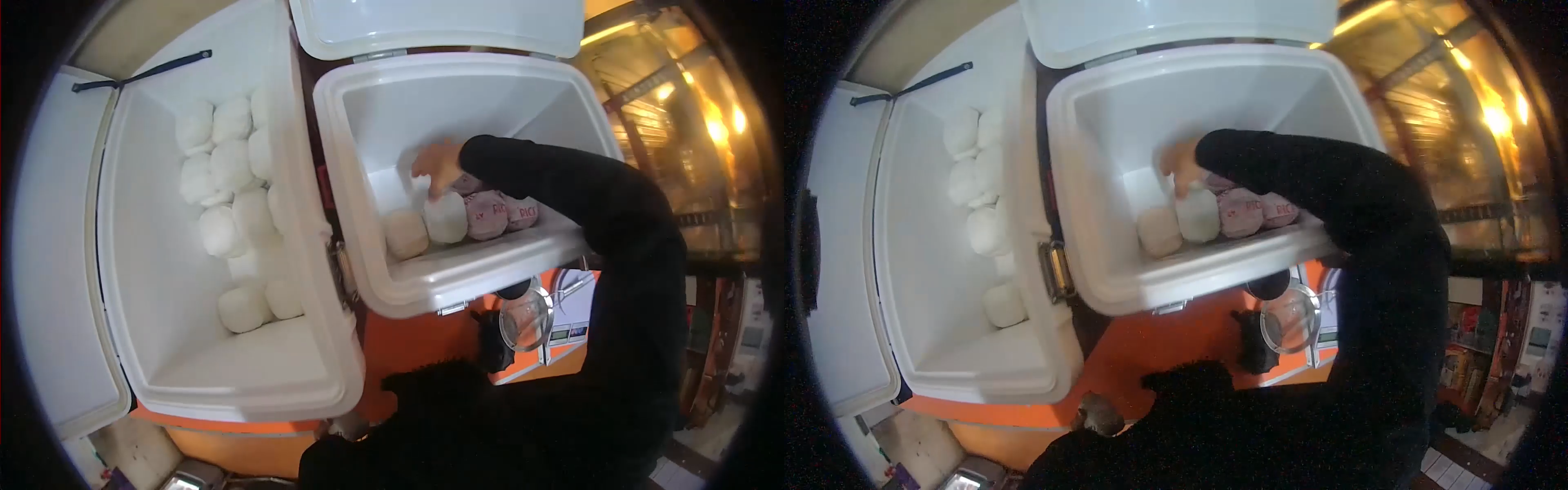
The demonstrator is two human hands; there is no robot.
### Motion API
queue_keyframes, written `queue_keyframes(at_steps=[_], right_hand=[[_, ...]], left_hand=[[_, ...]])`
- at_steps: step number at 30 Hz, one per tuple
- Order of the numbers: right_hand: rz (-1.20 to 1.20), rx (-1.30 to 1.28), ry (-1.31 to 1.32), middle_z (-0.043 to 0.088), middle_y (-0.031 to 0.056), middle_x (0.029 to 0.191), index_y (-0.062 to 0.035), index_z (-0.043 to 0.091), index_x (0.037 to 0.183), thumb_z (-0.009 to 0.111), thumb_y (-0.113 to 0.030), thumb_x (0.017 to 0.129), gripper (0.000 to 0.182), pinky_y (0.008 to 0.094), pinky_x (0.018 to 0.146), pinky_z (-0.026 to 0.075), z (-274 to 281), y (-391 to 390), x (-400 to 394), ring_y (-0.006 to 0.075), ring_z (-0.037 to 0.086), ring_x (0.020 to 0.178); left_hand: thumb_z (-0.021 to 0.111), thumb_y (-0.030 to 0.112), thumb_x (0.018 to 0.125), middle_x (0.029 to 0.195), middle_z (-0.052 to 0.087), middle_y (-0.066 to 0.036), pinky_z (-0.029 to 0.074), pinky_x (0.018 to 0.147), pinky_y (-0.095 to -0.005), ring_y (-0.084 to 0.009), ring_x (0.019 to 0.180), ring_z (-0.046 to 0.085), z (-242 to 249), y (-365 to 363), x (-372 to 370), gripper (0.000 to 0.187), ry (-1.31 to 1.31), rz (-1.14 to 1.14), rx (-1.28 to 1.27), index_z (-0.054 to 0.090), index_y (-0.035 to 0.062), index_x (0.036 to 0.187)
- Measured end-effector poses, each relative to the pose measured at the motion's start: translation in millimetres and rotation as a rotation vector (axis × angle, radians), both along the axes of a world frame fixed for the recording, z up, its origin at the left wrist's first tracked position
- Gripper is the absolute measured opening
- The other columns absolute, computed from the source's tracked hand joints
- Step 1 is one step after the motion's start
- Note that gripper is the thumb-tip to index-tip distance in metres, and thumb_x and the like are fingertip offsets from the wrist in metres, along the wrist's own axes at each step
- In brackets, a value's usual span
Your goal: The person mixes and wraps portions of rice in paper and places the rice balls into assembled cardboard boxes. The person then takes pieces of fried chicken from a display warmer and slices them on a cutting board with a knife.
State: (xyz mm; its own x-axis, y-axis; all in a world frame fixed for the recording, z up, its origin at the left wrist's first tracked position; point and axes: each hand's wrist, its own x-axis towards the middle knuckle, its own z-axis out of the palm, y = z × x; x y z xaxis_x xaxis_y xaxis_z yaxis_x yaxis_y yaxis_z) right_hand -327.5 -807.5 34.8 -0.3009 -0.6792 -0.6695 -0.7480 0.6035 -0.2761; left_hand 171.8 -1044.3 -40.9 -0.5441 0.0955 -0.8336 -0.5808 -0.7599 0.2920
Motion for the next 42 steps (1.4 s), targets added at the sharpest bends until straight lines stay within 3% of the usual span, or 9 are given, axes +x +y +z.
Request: queue_keyframes(at_steps=[5, 10, 14, 17, 23, 34, 40, 41, 42], right_hand=[[0.131, 0.366, -0.465, 0.039, 0.0197, 0.124, -0.0013, 0.042, 0.12, 0.069, -0.053, 0.054, 0.088, 0.0381, 0.089, 0.036, -24.9, -19.4, 7.0, 0.0299, 0.039, 0.114], [-0.131, 0.496, -0.944, 0.038, 0.02, 0.125, 0.0007, 0.037, 0.123, 0.067, -0.059, 0.056, 0.095, 0.0363, 0.091, 0.034, -46.2, -10.6, -4.6, 0.03, 0.04, 0.113], [-0.166, 0.473, -0.829, 0.036, 0.0202, 0.125, 0.0004, 0.029, 0.127, 0.069, -0.054, 0.057, 0.097, 0.0362, 0.091, 0.034, -52.7, -2.3, 6.4, 0.0306, 0.04, 0.112], [-0.434, 0.353, -1.051, 0.033, 0.0204, 0.126, 0.0002, 0.02, 0.13, 0.075, -0.046, 0.055, 0.104, 0.0367, 0.093, 0.031, -57.2, 14.2, 7.9, 0.0305, 0.035, 0.116], [-0.398, 0.247, -1.071, 0.03, 0.0187, 0.126, -0.0003, 0.019, 0.128, 0.083, -0.026, 0.047, 0.106, 0.0369, 0.098, 0.024, -52.0, 15.4, 4.0, 0.0278, 0.026, 0.12], [-0.468, 0.323, -1.336, 0.048, 0.0111, 0.113, -0.0032, 0.037, 0.118, 0.074, -0.011, 0.061, 0.068, 0.0347, 0.086, 0.039, -44.4, 5.2, 6.9, 0.0229, 0.047, 0.104], [-0.458, -0.049, -1.016, 0.054, 0.0127, 0.102, -0.0044, 0.049, 0.112, 0.06, -0.017, 0.076, 0.041, 0.0353, 0.071, 0.046, 68.0, -10.2, -15.4, 0.0197, 0.053, 0.089], [0.329, -0.385, -0.831, 0.05, 0.0116, 0.11, -0.0039, 0.048, 0.113, 0.064, -0.011, 0.072, 0.044, 0.0388, 0.076, 0.044, 88.9, -4.1, -24.5, 0.022, 0.046, 0.1], [0.854, -0.934, -0.434, 0.045, 0.0105, 0.117, -0.0034, 0.047, 0.113, 0.067, -0.005, 0.069, 0.048, 0.0423, 0.082, 0.043, 108.6, 2.6, -34.1, 0.0243, 0.04, 0.112]], left_hand=[[0.062, 0.043, 0.069, 0.103, 0.05, -0.014, 0.047, 0.075, -0.0441, -0.0294, 0.091, 0.053, -16.8, 46.2, -45.9, 0.061, -0.031, -0.081, 0.105, 0.044, 0.0028, 0.112], [0.061, 0.042, 0.07, 0.103, 0.05, -0.014, 0.047, 0.075, -0.0442, -0.0296, 0.092, 0.053, -29.6, 65.5, -72.8, 0.06, -0.03, -0.143, 0.167, 0.043, 0.003, 0.113], [0.06, 0.041, 0.071, 0.104, 0.05, -0.014, 0.047, 0.075, -0.0443, -0.0297, 0.092, 0.053, -33.9, 67.4, -81.1, 0.06, -0.032, -0.154, 0.189, 0.042, 0.0032, 0.113], [0.06, 0.041, 0.072, 0.104, 0.05, -0.014, 0.047, 0.075, -0.0443, -0.0298, 0.093, 0.052, -34.6, 64.8, -82.6, 0.059, -0.04, -0.155, 0.187, 0.042, 0.0034, 0.114], [0.059, 0.04, 0.073, 0.105, 0.049, -0.014, 0.047, 0.075, -0.0444, -0.03, 0.093, 0.052, -27.7, 48.6, -68.0, 0.058, -0.07, -0.123, 0.141, 0.041, 0.0037, 0.115], [0.057, 0.038, 0.075, 0.106, 0.049, -0.015, 0.047, 0.076, -0.0446, -0.0304, 0.094, 0.052, 7.1, 12.3, -33.9, 0.057, -0.011, 0.001, -0.044, 0.039, 0.0043, 0.116], [0.056, 0.038, 0.076, 0.107, 0.049, -0.015, 0.046, 0.076, -0.0447, -0.0306, 0.095, 0.052, 29.8, -13.4, -25.7, 0.056, 0.132, -0.015, -0.104, 0.038, 0.0046, 0.117], [0.056, 0.037, 0.076, 0.107, 0.048, -0.015, 0.046, 0.076, -0.0447, -0.0306, 0.095, 0.052, 34.1, -19.7, -28.0, 0.055, 0.168, -0.045, -0.11, 0.038, 0.0046, 0.117], [0.055, 0.037, 0.077, 0.107, 0.048, -0.015, 0.046, 0.076, -0.0448, -0.0306, 0.095, 0.052, 37.7, -23.0, -33.4, 0.055, 0.204, -0.077, -0.11, 0.038, 0.0047, 0.118]])
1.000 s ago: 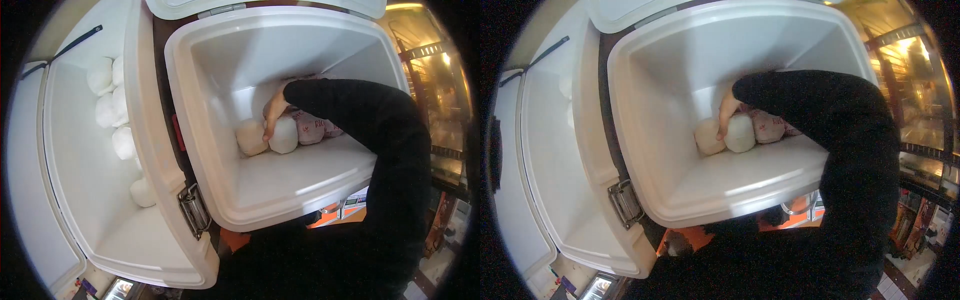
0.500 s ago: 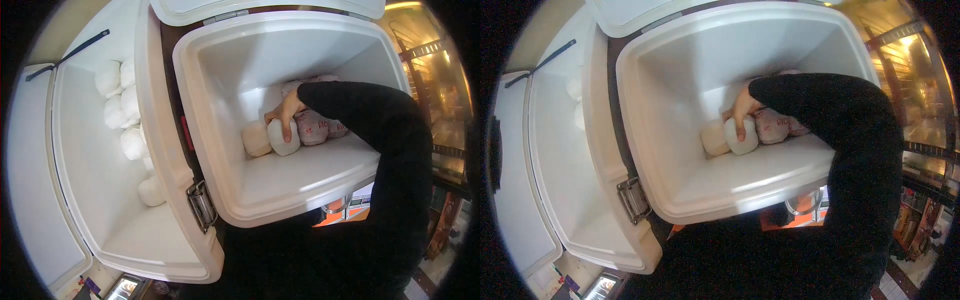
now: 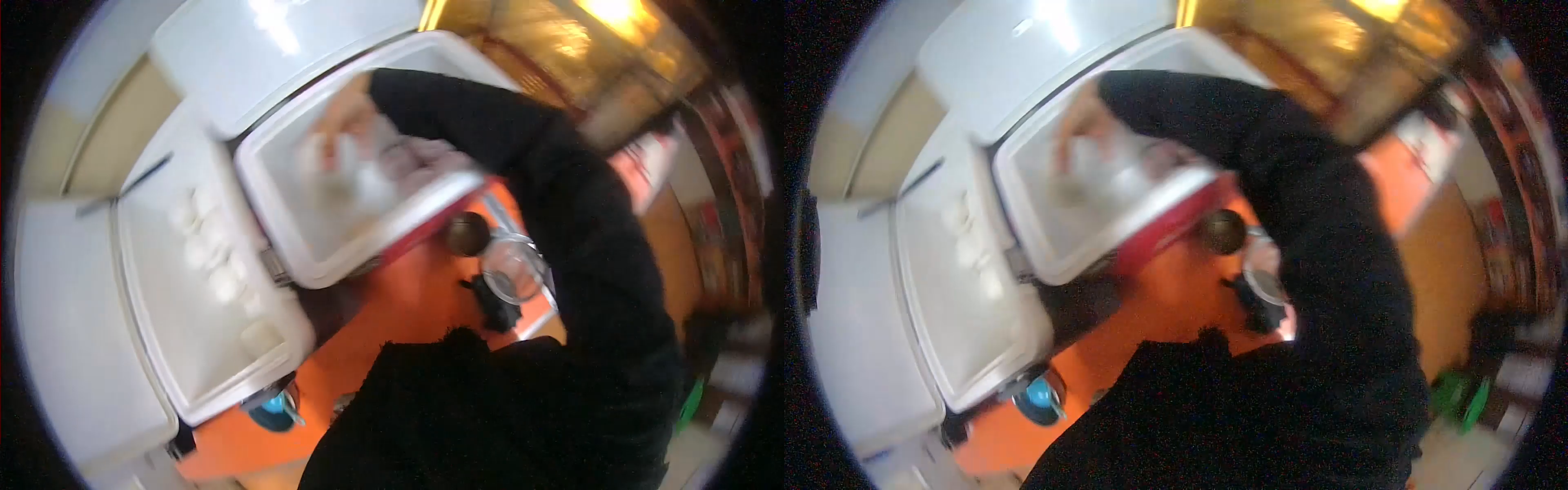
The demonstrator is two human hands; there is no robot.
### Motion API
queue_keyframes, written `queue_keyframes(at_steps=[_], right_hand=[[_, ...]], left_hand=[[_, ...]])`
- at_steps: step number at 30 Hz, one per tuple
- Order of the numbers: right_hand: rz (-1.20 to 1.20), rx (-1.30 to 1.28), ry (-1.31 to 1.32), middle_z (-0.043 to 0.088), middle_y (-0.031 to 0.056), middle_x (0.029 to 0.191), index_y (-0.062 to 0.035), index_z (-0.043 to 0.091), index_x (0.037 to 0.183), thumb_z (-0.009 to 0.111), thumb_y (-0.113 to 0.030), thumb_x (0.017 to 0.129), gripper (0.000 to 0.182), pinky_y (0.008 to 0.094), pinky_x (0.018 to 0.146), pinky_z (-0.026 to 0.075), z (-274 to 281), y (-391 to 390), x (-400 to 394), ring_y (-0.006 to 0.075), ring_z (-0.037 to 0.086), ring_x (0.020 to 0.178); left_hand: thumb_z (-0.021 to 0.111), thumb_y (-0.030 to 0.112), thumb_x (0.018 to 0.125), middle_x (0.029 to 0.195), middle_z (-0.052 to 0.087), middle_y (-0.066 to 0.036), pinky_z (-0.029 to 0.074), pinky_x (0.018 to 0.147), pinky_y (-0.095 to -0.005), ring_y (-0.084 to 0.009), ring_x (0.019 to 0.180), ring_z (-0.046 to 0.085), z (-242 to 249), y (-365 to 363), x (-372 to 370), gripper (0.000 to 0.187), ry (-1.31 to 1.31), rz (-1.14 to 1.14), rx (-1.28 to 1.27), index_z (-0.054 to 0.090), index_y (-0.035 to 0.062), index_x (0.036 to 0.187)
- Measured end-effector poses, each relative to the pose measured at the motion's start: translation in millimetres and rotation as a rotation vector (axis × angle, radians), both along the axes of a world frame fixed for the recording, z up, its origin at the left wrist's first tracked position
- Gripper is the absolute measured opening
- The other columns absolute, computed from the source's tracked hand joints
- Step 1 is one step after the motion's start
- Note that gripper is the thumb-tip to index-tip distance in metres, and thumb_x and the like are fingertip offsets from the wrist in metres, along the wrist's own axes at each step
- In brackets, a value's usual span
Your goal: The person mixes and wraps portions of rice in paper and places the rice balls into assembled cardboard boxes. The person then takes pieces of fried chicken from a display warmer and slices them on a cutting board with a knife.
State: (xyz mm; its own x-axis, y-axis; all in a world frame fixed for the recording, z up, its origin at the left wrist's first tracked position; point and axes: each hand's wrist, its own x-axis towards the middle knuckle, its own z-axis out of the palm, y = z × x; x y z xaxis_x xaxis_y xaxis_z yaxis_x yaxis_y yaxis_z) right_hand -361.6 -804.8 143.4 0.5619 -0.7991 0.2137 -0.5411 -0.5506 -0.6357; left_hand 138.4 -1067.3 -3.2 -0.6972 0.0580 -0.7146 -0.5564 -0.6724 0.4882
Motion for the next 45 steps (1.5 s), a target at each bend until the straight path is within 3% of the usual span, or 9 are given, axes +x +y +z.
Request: queue_keyframes(at_steps=[4, 5, 7, 11, 18, 28, 42, 44, 45], right_hand=[[-0.752, 0.257, -1.22, 0.058, 0.0065, 0.097, -0.0008, 0.048, 0.11, 0.063, -0.01, 0.071, 0.043, 0.0394, 0.081, 0.044, 93.5, 54.1, 144.3, 0.022, 0.052, 0.097], [-0.762, 0.072, -1.318, 0.056, 0.0068, 0.102, 0.0002, 0.048, 0.109, 0.062, -0.011, 0.073, 0.04, 0.0342, 0.087, 0.039, 84.0, 66.9, 172.7, 0.0222, 0.052, 0.094], [-1.075, -0.342, -0.165, 0.046, 0.0088, 0.118, -0.0008, 0.042, 0.117, 0.057, -0.01, 0.077, 0.044, 0.0324, 0.087, 0.039, 45.0, 119.3, 225.9, 0.0202, 0.051, 0.097], [-0.846, -0.242, -1.896, 0.043, 0.0126, 0.121, 0.0003, 0.037, 0.12, 0.058, -0.011, 0.074, 0.052, 0.0367, 0.095, 0.031, -8.4, 213.8, 391.4, 0.0232, 0.043, 0.108], [-1.335, -0.635, -2.147, 0.04, 0.0148, 0.123, -0.0034, 0.032, 0.124, 0.061, -0.022, 0.071, 0.063, 0.0487, 0.094, 0.031, -42.7, 447.4, 581.3, 0.0306, 0.04, 0.113], [-1.636, -0.472, -2.2, 0.042, 0.0112, 0.123, -0.0137, 0.034, 0.124, 0.056, -0.034, 0.078, 0.056, 0.0492, 0.086, 0.038, -144.8, 685.0, 530.2, 0.0311, 0.042, 0.111], [-1.54, -0.436, -1.944, 0.055, 0.0073, 0.101, -0.0068, 0.051, 0.109, 0.063, -0.023, 0.073, 0.042, 0.0278, 0.072, 0.047, -215.5, 717.3, 252.3, 0.0173, 0.057, 0.083], [-1.912, -0.013, -1.486, 0.055, 0.006, 0.102, -0.0114, 0.057, 0.103, 0.065, -0.04, 0.068, 0.046, 0.0329, 0.07, 0.044, -238.4, 723.3, 234.3, 0.0207, 0.052, 0.09], [-2.43, 0.453, -0.568, 0.051, 0.0128, 0.102, -0.0069, 0.058, 0.101, 0.064, -0.056, 0.06, 0.064, 0.0363, 0.078, 0.04, -208.0, 729.5, 240.3, 0.0276, 0.046, 0.094]], left_hand=[[0.055, 0.037, 0.077, 0.108, 0.048, -0.015, 0.046, 0.077, -0.0448, -0.0308, 0.095, 0.051, 11.7, 5.9, -20.5, 0.055, 0.091, -0.131, 0.055, 0.037, 0.0049, 0.118], [0.055, 0.037, 0.078, 0.108, 0.048, -0.015, 0.046, 0.077, -0.0449, -0.0308, 0.096, 0.051, 13.9, 13.9, -28.5, 0.054, 0.112, -0.171, 0.073, 0.037, 0.0049, 0.118], [0.054, 0.036, 0.078, 0.108, 0.048, -0.015, 0.046, 0.077, -0.0449, -0.0309, 0.096, 0.051, 20.5, 35.4, -39.4, 0.054, 0.144, -0.251, 0.123, 0.037, 0.005, 0.119], [0.052, 0.035, 0.08, 0.11, 0.047, -0.016, 0.045, 0.078, -0.0462, -0.032, 0.098, 0.05, 37.4, 116.0, -64.2, 0.052, 0.173, -0.492, 0.218, 0.035, 0.006, 0.12], [0.044, 0.037, 0.084, 0.109, 0.047, -0.015, 0.045, 0.08, -0.0453, -0.0287, 0.099, 0.05, 125.2, 390.2, -59.0, 0.046, 0.322, -0.891, 0.194, 0.037, 0.0056, 0.117], [0.05, 0.033, 0.081, 0.094, 0.055, -0.01, 0.048, 0.072, -0.0414, -0.0231, 0.085, 0.056, -27.2, 721.1, -87.9, 0.034, 0.148, -0.465, 0.363, 0.049, 0.0045, 0.101], [0.064, 0.024, 0.071, 0.105, 0.048, -0.016, 0.049, 0.059, -0.0378, -0.0227, 0.084, 0.054, -129.5, 830.9, -275.8, 0.044, 0.324, -0.118, -0.443, 0.045, -0.0024, 0.1], [0.059, 0.025, 0.074, 0.102, 0.049, -0.017, 0.047, 0.058, -0.0381, -0.0225, 0.083, 0.054, -131.9, 835.7, -281.1, 0.037, 0.343, -0.096, -0.629, 0.048, -0.0037, 0.094], [0.056, 0.027, 0.076, 0.099, 0.05, -0.017, 0.045, 0.059, -0.0386, -0.0229, 0.082, 0.053, -126.5, 839.4, -281.7, 0.034, 0.346, -0.06, -0.833, 0.05, -0.0044, 0.089]])
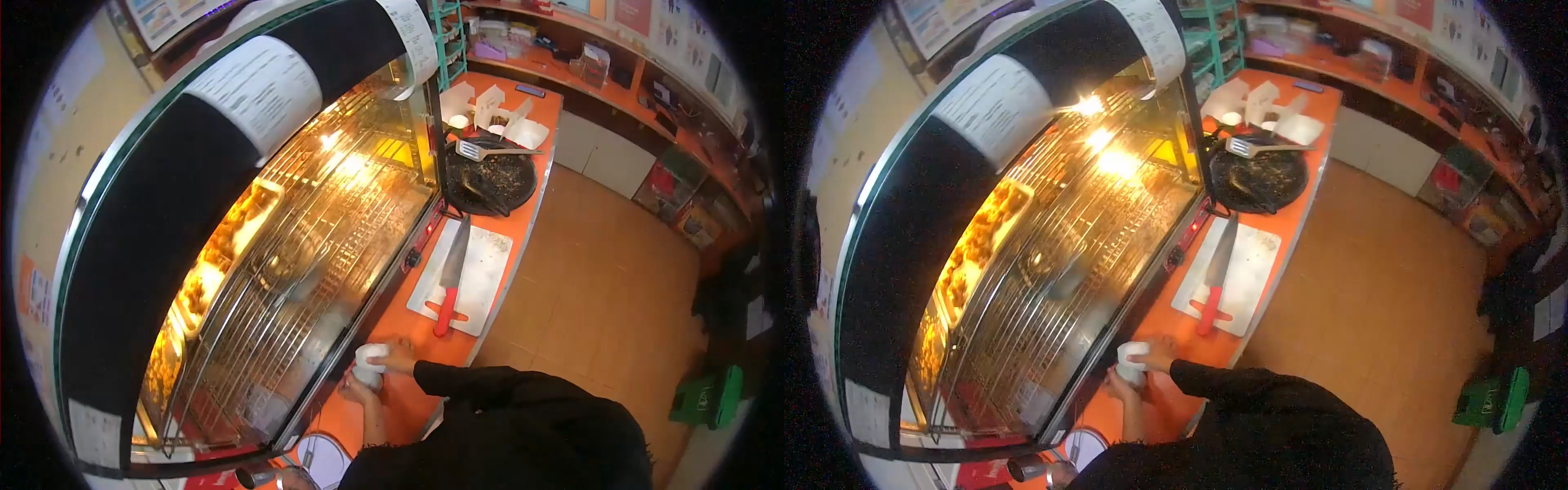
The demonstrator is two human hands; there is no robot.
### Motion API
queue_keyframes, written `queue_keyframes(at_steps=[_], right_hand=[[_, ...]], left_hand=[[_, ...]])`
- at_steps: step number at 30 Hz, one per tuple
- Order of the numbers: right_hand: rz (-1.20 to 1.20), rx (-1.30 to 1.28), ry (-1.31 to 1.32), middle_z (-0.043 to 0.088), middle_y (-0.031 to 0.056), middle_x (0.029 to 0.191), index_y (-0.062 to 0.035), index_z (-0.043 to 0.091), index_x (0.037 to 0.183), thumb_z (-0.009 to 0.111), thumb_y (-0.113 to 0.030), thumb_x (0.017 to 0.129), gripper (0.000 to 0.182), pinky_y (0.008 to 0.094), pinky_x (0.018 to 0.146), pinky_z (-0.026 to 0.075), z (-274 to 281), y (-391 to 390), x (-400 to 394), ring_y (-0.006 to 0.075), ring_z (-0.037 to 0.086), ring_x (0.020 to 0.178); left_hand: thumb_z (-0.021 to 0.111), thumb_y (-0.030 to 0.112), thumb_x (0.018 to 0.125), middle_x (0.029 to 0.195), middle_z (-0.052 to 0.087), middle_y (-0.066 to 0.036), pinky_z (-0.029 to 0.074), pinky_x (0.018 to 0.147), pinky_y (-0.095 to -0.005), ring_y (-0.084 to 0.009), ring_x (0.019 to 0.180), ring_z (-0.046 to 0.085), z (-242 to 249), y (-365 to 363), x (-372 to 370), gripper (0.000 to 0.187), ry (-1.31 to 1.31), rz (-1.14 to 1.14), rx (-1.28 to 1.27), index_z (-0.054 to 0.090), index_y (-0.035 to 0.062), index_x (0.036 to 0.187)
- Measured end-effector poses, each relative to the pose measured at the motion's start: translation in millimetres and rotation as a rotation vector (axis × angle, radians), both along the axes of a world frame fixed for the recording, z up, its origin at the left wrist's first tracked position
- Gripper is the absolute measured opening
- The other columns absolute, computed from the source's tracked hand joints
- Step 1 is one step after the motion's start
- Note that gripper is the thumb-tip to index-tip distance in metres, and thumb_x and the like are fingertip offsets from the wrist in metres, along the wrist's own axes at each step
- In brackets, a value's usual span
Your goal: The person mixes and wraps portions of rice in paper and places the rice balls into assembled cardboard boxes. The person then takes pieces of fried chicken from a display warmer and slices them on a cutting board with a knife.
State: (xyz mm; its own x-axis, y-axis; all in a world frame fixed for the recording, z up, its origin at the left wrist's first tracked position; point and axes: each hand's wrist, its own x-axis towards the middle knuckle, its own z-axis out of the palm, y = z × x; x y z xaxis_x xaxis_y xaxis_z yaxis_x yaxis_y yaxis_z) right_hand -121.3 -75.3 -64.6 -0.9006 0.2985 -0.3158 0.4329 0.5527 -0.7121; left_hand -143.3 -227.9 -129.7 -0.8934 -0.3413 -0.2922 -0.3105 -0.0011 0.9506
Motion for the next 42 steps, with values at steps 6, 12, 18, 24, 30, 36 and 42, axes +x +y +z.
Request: queue_keyframes(at_steps=[6, 12, 18, 24, 30, 36, 42], right_hand=[[0.189, -0.134, 0.225, 0.047, 0.0193, 0.102, 0.0053, 0.053, 0.1, 0.063, -0.06, 0.057, 0.079, 0.0392, 0.084, 0.036, 7.8, 20.2, 0.4, 0.031, 0.042, 0.099], [-0.049, -0.815, 0.191, 0.051, 0.0178, 0.098, 0.0048, 0.042, 0.108, 0.077, -0.033, 0.054, 0.074, 0.0345, 0.077, 0.042, -29.5, 38.8, -3.8, 0.0273, 0.051, 0.09], [-0.193, -0.685, 0.167, 0.051, 0.0157, 0.098, 0.0055, 0.038, 0.108, 0.076, -0.026, 0.059, 0.07, 0.0339, 0.076, 0.043, -42.5, 86.2, -18.5, 0.026, 0.052, 0.09], [0.03, -0.789, 0.143, 0.047, 0.0153, 0.103, 0.0051, 0.037, 0.107, 0.074, -0.018, 0.062, 0.062, 0.033, 0.085, 0.037, -3.5, 80.6, -21.1, 0.0245, 0.046, 0.098], [0.357, -0.024, 0.1, 0.042, 0.0275, 0.107, 0.0079, 0.047, 0.103, 0.058, -0.047, 0.07, 0.065, 0.0452, 0.085, 0.034, -18.9, 89.4, -37.2, 0.0413, 0.04, 0.102], [0.357, -0.064, 0.199, 0.041, 0.0281, 0.107, 0.0077, 0.047, 0.103, 0.056, -0.046, 0.072, 0.063, 0.0477, 0.086, 0.032, -33.2, 67.7, -35.9, 0.0413, 0.04, 0.101], [0.489, 0.081, 0.229, 0.036, 0.0263, 0.114, 0.0082, 0.028, 0.122, 0.056, -0.048, 0.071, 0.081, 0.0482, 0.089, 0.029, -2.0, 68.4, -17.4, 0.0411, 0.035, 0.108]], left_hand=[[0.049, 0.039, 0.079, 0.091, 0.046, -0.016, 0.035, 0.077, -0.0441, -0.0309, 0.088, 0.045, 20.7, 29.3, 0.3, 0.041, -0.031, 0.395, -0.505, 0.049, -0.0001, 0.089], [0.047, 0.048, 0.078, 0.112, 0.04, -0.018, 0.029, 0.079, -0.053, -0.0338, 0.105, 0.037, 48.3, 66.4, 44.1, 0.052, 0.299, 0.268, -1.064, 0.048, 0.0033, 0.104], [0.054, 0.045, 0.072, 0.13, 0.027, -0.017, 0.015, 0.088, -0.0631, -0.0463, 0.12, 0.013, 69.3, 118.5, 49.8, 0.057, 0.119, -0.233, -1.366, 0.043, 0.017, 0.121], [0.057, 0.042, 0.069, 0.132, 0.027, -0.015, 0.012, 0.087, -0.0677, -0.0489, 0.119, 0.013, 63.8, 126.9, 45.9, 0.053, 0.066, -0.108, -1.271, 0.046, 0.0229, 0.117], [0.057, 0.041, 0.07, 0.13, 0.028, -0.016, 0.013, 0.084, -0.0692, -0.0499, 0.118, 0.013, 66.8, 119.4, 45.6, 0.051, 0.044, -0.154, -1.25, 0.046, 0.0225, 0.117], [0.057, 0.041, 0.07, 0.132, 0.025, -0.014, 0.009, 0.084, -0.0707, -0.0494, 0.12, 0.01, 58.3, 101.2, 47.3, 0.055, 0.014, -0.146, -1.263, 0.043, 0.0211, 0.12], [0.052, 0.036, 0.075, 0.136, 0.02, -0.011, 0.004, 0.083, -0.0728, -0.0447, 0.124, 0.007, 59.6, 102.2, 52.2, 0.054, 0.026, -0.191, -1.278, 0.038, 0.0206, 0.125]])
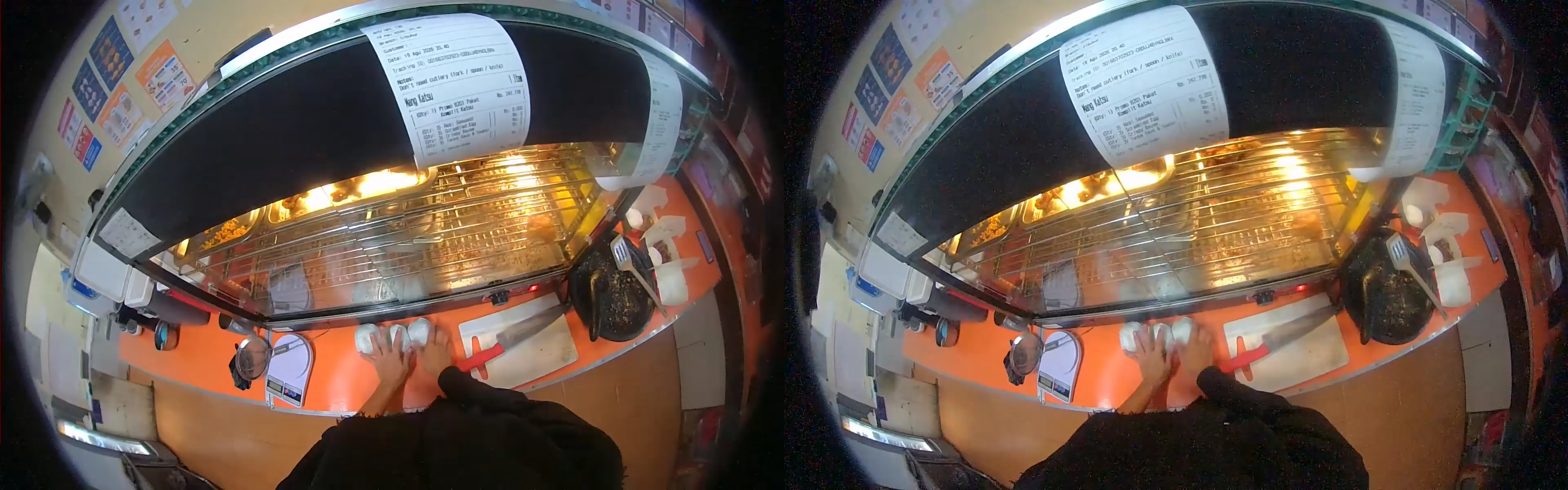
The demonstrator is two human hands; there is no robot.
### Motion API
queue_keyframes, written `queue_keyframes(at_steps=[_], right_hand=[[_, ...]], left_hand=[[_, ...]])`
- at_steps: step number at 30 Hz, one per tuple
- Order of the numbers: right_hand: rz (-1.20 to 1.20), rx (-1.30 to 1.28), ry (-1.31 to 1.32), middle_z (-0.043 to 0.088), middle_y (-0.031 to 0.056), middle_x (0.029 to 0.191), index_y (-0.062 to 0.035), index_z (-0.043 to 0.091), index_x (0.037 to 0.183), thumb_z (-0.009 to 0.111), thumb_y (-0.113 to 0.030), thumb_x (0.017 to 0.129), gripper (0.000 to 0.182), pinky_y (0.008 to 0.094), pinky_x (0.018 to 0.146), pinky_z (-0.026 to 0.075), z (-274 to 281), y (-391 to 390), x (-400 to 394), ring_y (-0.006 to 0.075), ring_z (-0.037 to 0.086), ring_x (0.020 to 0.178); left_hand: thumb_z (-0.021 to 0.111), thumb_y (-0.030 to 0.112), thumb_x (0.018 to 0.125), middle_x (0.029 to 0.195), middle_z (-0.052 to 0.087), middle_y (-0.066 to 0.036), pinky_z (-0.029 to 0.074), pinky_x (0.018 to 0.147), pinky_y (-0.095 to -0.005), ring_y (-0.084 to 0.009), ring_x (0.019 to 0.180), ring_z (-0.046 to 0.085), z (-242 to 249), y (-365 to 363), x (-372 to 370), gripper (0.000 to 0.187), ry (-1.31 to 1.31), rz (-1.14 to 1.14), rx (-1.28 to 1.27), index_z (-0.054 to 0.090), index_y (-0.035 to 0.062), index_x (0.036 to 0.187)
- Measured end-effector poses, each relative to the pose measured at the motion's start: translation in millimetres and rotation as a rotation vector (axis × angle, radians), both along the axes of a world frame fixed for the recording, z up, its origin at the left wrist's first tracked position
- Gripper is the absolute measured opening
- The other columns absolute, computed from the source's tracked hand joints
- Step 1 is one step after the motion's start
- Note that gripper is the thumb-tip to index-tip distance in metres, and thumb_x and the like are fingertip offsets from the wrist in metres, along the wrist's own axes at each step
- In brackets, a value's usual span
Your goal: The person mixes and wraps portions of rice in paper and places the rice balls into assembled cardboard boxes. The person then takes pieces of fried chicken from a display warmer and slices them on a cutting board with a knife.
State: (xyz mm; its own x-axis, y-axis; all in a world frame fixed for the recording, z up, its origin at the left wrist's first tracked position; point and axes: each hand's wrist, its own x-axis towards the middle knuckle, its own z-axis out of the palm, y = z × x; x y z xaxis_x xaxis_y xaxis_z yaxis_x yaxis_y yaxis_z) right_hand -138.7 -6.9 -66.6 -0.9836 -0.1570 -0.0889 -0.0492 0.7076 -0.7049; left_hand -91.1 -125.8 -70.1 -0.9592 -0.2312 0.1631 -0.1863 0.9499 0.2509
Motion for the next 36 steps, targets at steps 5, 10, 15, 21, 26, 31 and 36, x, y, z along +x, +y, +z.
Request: queue_keyframes(at_steps=[5, 10, 15, 21, 26, 31, 36], right_hand=[[0.036, 0.013, 0.096, 0.028, 0.0281, 0.124, 0.0091, 0.01, 0.128, 0.059, -0.046, 0.07, 0.093, 0.0468, 0.094, 0.024, -9.4, -9.6, 14.1, 0.0415, 0.029, 0.114], [0.077, 0.047, 0.129, 0.026, 0.0291, 0.126, 0.0084, 0.014, 0.127, 0.059, -0.046, 0.069, 0.091, 0.0481, 0.095, 0.022, -13.4, -4.0, 11.0, 0.0409, 0.03, 0.114], [0.137, 0.004, 0.049, 0.024, 0.0286, 0.128, 0.0081, 0.013, 0.128, 0.059, -0.044, 0.069, 0.091, 0.0466, 0.098, 0.019, -18.2, 4.2, 3.6, 0.0406, 0.026, 0.117], [0.324, -0.071, -0.035, 0.023, 0.0277, 0.129, 0.0064, 0.009, 0.128, 0.066, -0.038, 0.062, 0.098, 0.0448, 0.098, 0.02, -26.7, 18.5, -11.5, 0.0401, 0.026, 0.118], [0.398, -0.061, -0.11, 0.029, 0.0267, 0.125, 0.0071, 0.007, 0.128, 0.069, -0.039, 0.059, 0.103, 0.0421, 0.097, 0.024, -28.1, 18.6, -19.7, 0.0388, 0.028, 0.117], [0.408, -0.229, -0.049, 0.039, 0.0236, 0.119, 0.0015, 0.014, 0.128, 0.069, -0.034, 0.06, 0.094, 0.0395, 0.095, 0.029, -27.3, 25.1, -22.9, 0.0357, 0.037, 0.112], [0.206, -0.524, 0.133, 0.054, 0.0136, 0.106, -0.0078, 0.048, 0.113, 0.062, -0.023, 0.07, 0.048, 0.0415, 0.085, 0.038, -16.3, 43.4, -14.8, 0.0325, 0.048, 0.1]], left_hand=[[0.048, 0.03, 0.078, 0.14, 0.012, -0.008, 0.0, 0.083, -0.0731, -0.0388, 0.127, 0.005, -4.5, -4.5, 1.2, 0.055, -0.128, -0.044, -0.057, 0.031, 0.0215, 0.13], [0.046, 0.03, 0.079, 0.14, 0.012, -0.009, -0.002, 0.084, -0.0722, -0.0398, 0.127, 0.005, -3.9, -2.3, 0.3, 0.055, -0.091, -0.047, -0.052, 0.029, 0.0215, 0.13], [0.044, 0.034, 0.082, 0.139, 0.015, -0.01, -0.003, 0.085, -0.0711, -0.0358, 0.128, 0.008, -3.3, 3.3, 0.5, 0.052, -0.044, -0.014, -0.055, 0.03, 0.0203, 0.13], [0.042, 0.039, 0.082, 0.139, 0.015, -0.01, -0.001, 0.085, -0.0715, -0.0297, 0.128, 0.012, -8.2, 5.6, 0.3, 0.055, -0.08, -0.014, -0.034, 0.027, 0.0193, 0.131], [0.042, 0.04, 0.082, 0.14, 0.013, -0.009, -0.001, 0.085, -0.0719, -0.0291, 0.129, 0.011, -0.2, 6.7, 0.9, 0.057, -0.116, -0.011, -0.019, 0.025, 0.0189, 0.132], [0.041, 0.041, 0.082, 0.14, 0.01, -0.009, -0.001, 0.085, -0.0714, -0.0297, 0.129, 0.009, -2.0, 5.1, -0.4, 0.059, -0.166, -0.012, -0.009, 0.022, 0.0192, 0.133], [0.04, 0.039, 0.083, 0.14, 0.012, -0.01, -0.001, 0.087, -0.0693, -0.0317, 0.128, 0.009, 7.9, 26.7, 17.4, 0.057, 0.009, 0.173, 0.11, 0.023, 0.0164, 0.132]])
